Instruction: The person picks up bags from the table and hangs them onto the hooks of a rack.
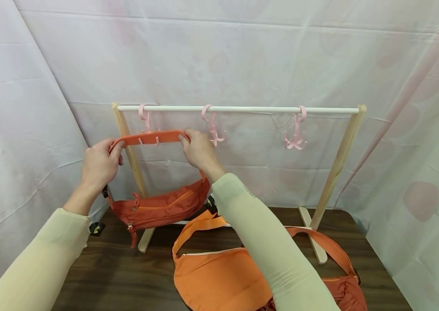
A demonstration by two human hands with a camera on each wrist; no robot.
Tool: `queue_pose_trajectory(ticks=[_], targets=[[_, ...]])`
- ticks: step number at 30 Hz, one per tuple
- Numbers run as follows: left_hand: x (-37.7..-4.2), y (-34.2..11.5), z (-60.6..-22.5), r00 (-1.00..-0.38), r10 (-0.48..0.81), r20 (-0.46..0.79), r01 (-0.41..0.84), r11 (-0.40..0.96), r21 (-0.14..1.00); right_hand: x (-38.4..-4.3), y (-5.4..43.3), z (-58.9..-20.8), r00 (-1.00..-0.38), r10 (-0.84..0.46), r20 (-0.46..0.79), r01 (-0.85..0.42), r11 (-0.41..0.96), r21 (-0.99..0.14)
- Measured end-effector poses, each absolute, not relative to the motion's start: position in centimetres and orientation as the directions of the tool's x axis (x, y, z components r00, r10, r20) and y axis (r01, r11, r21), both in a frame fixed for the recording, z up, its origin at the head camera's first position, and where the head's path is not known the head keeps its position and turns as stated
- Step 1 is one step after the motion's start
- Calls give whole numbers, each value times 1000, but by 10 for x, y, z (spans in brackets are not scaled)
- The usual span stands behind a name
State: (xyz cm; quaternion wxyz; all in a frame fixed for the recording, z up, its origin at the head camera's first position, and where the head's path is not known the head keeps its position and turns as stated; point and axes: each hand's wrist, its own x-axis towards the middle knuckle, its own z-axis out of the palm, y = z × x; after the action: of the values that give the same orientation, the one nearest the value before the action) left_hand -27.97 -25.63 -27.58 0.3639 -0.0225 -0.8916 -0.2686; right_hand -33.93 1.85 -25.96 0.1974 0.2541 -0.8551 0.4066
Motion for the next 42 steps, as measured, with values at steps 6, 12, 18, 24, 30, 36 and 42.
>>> queue_pose_trajectory(ticks=[6, 12, 18, 24, 30, 36, 42], targets=[[-279, -257, -280, -752, -153, 641, 223, 856, 466, -342, 18, -266, -799, -312, 514, -593, 551, -587], [-279, -259, -284, -746, -157, 647, 226, 854, 468, -343, 18, -271, -815, -351, 461, -577, 565, -590], [-276, -259, -289, -774, -154, 615, 220, 845, 488, -343, 19, -278, -826, -379, 417, -562, 615, -553], [-273, -259, -297, -800, -148, 581, 209, 839, 502, -344, 19, -289, -828, -404, 388, -558, 648, -518], [-270, -260, -308, -806, -123, 579, 215, 851, 480, -345, 19, -297, -846, -405, 347, -532, 692, -488], [-264, -261, -319, -791, -127, 598, 226, 848, 479, -344, 20, -306, -843, -434, 318, -538, 704, -464], [-258, -262, -328, -784, -138, 605, 224, 846, 484, -341, 20, -315, -840, -441, 317, -542, 705, -458]])
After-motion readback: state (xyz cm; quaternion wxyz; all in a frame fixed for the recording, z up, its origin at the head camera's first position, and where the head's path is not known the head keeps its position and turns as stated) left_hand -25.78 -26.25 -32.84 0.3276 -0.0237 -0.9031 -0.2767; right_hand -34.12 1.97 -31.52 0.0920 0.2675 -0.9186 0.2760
